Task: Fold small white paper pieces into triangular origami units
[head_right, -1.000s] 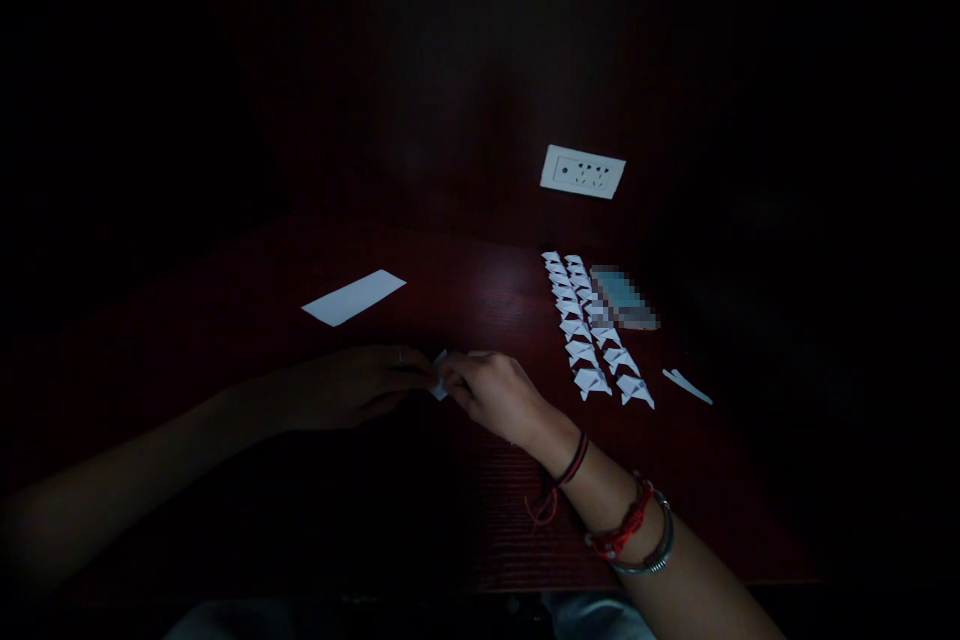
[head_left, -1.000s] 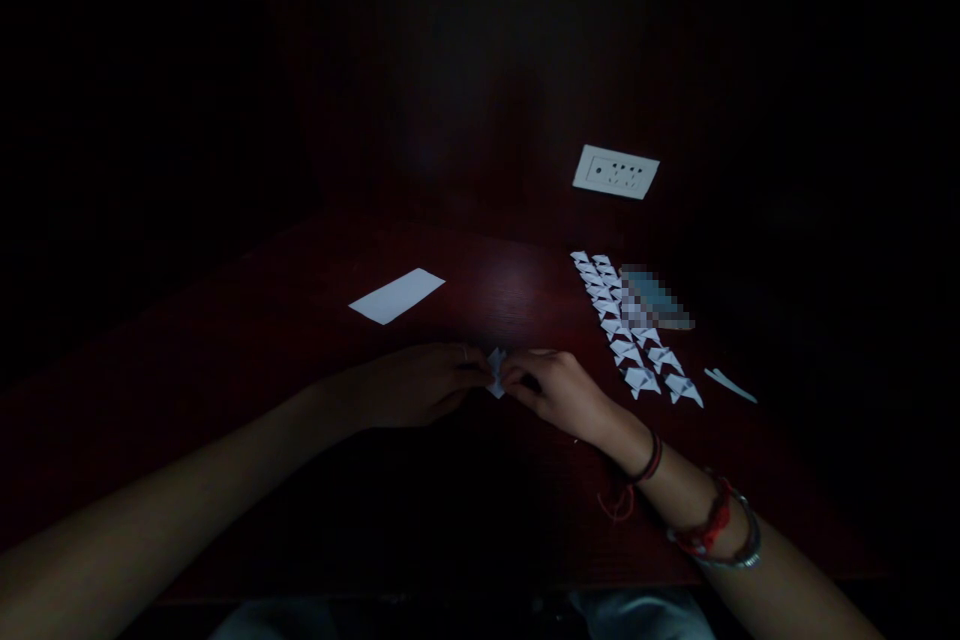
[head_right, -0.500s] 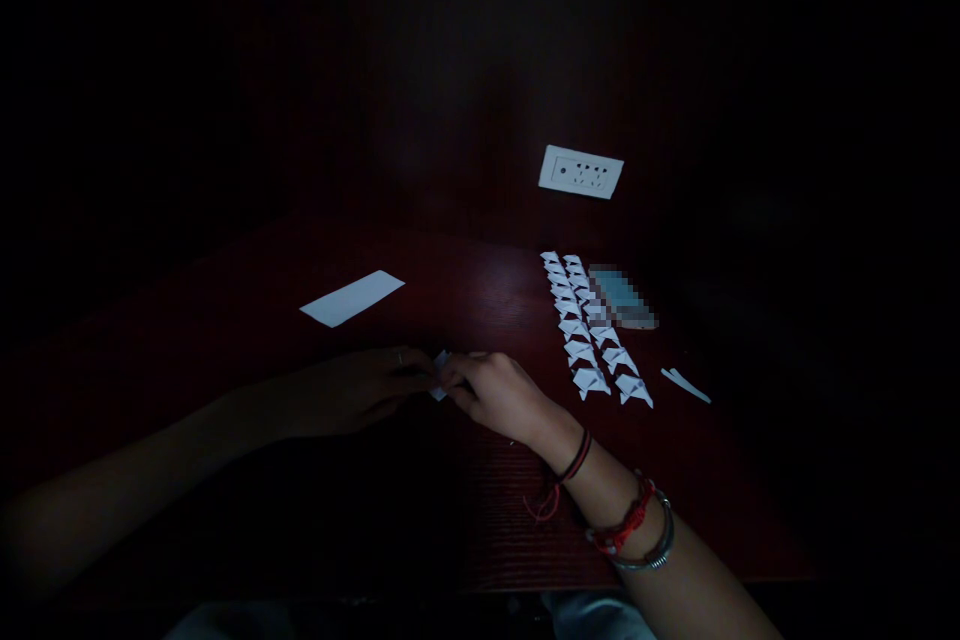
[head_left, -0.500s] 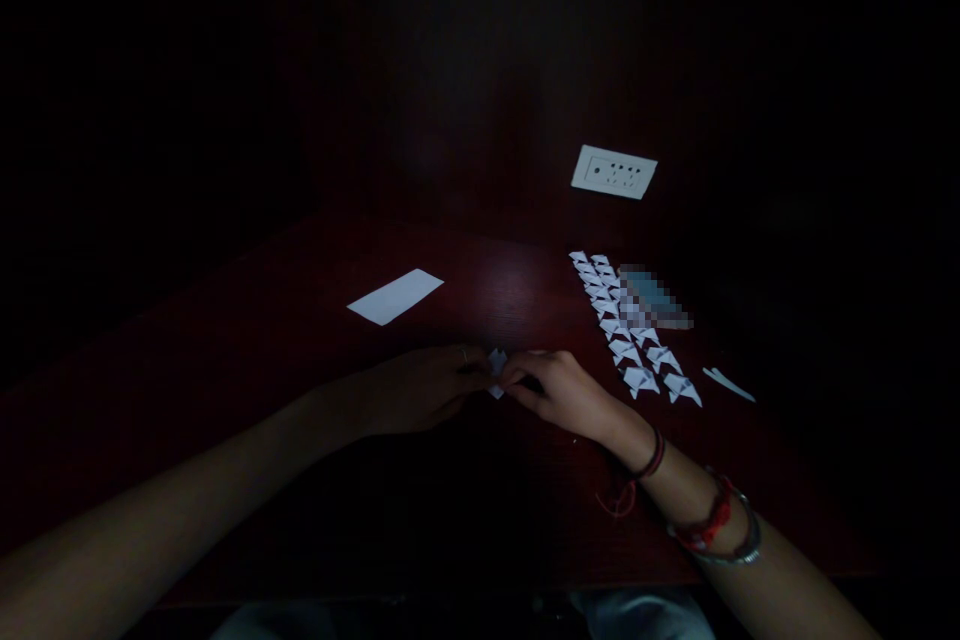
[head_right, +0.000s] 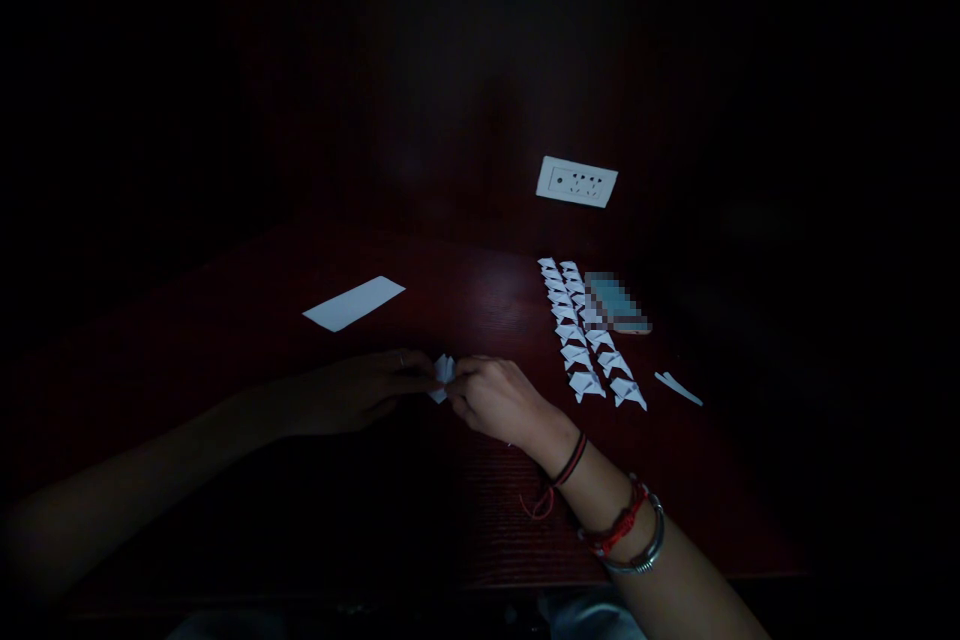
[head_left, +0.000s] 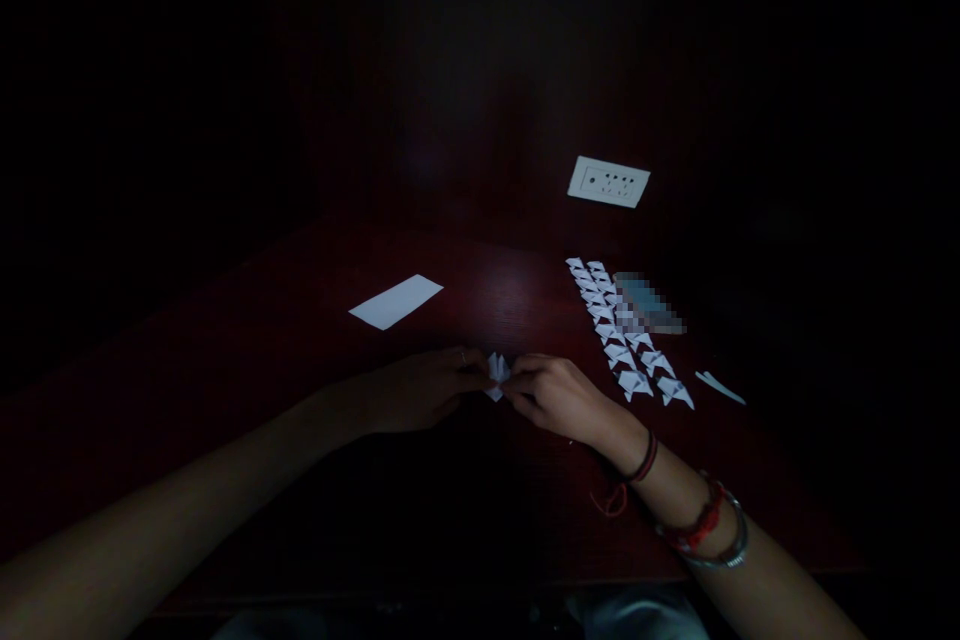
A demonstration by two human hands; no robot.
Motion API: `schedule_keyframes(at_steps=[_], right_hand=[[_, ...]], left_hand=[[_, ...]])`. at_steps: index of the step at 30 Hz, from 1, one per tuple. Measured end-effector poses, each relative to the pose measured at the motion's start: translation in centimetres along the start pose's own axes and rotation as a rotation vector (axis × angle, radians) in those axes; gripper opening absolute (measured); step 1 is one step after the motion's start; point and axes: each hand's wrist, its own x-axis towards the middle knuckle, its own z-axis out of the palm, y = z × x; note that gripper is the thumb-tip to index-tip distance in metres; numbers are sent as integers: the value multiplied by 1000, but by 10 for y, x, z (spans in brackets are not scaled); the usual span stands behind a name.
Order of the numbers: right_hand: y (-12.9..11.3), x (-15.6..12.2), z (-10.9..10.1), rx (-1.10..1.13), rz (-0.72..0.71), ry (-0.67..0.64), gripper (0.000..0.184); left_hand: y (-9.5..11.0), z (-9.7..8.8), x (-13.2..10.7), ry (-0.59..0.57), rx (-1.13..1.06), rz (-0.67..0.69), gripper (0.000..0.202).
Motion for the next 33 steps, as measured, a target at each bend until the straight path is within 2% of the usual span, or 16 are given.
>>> schedule_keyframes(at_steps=[5, 9, 18, 33], right_hand=[[0, -1, -6, -45, -24, -27, 18], [2, -3, -10, -21, -23, 2, 18], [8, 1, 0, 92, 32, 8, 19], [9, 1, 0, 62, 26, 23, 20]], left_hand=[[4, -3, -1, -9, 33, -26, 48], [4, 2, 0, 36, 65, -26, 46], [-3, 16, 2, 101, 114, -30, 41], [2, 7, 4, 58, 129, 54, 45]])
